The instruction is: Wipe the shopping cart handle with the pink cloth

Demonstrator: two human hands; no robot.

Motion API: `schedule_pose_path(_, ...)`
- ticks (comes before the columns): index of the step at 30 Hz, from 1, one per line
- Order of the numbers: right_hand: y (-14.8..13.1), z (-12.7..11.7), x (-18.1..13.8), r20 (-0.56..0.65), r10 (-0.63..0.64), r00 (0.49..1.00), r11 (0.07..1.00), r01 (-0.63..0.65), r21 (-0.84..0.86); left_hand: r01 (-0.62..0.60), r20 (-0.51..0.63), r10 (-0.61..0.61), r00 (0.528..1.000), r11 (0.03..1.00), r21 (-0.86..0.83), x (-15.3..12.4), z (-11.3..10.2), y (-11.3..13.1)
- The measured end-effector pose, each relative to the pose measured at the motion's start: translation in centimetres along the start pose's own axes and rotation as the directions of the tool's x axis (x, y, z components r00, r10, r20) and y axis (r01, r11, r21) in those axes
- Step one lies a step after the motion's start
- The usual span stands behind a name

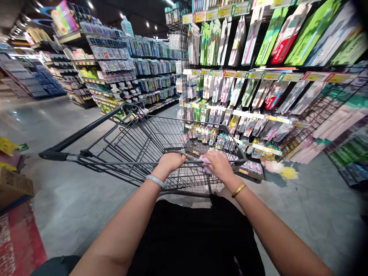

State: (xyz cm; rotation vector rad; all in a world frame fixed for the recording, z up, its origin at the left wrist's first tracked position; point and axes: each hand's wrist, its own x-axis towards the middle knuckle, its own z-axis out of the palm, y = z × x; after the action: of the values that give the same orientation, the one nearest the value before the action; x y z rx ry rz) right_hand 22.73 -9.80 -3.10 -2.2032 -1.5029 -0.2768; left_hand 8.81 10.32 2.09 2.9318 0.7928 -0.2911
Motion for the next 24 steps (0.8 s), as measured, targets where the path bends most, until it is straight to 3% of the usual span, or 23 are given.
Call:
schedule_pose_path(3,1.8,-0.6,-1.3,-0.076,0.173,0.982,0.984,-0.176,-0.036,-0.009,-0.005,0.009,1.0,1.0,0.0,-0.2,-0.2,0.4)
schedule_pose_path(5,0.5,0.2,-1.2,-0.123,0.213,0.969,0.973,-0.222,-0.064,-0.023,-0.008,0.023,1.0,1.0,-0.001,0.0,-0.3,1.4)
schedule_pose_path(10,-4.3,2.5,0.5,-0.154,0.051,0.987,0.995,-0.062,-0.071,-0.089,-0.012,0.088,0.996,0.996,-0.032,1.2,-0.3,4.2)
schedule_pose_path(14,-0.6,0.4,-1.2,-0.057,-0.008,0.998,0.999,0.006,-0.036,-0.056,0.063,0.061,0.996,0.995,-0.078,1.5,-0.1,4.1)
schedule_pose_path(18,3.2,-1.3,-3.7,-0.096,0.153,0.983,0.986,-0.159,-0.055,-0.017,0.121,0.031,0.992,0.993,-0.117,1.3,0.2,3.1)
schedule_pose_path(21,1.4,-0.2,-3.8,-0.165,0.247,0.955,0.962,-0.263,-0.078,0.001,0.121,0.015,0.992,0.992,-0.13,0.9,0.3,2.8)
schedule_pose_path(24,-1.5,0.8,-3.4,-0.175,0.193,0.965,0.971,-0.214,-0.11,0.017,0.119,-0.002,0.993,0.992,-0.126,0.3,0.2,2.3)
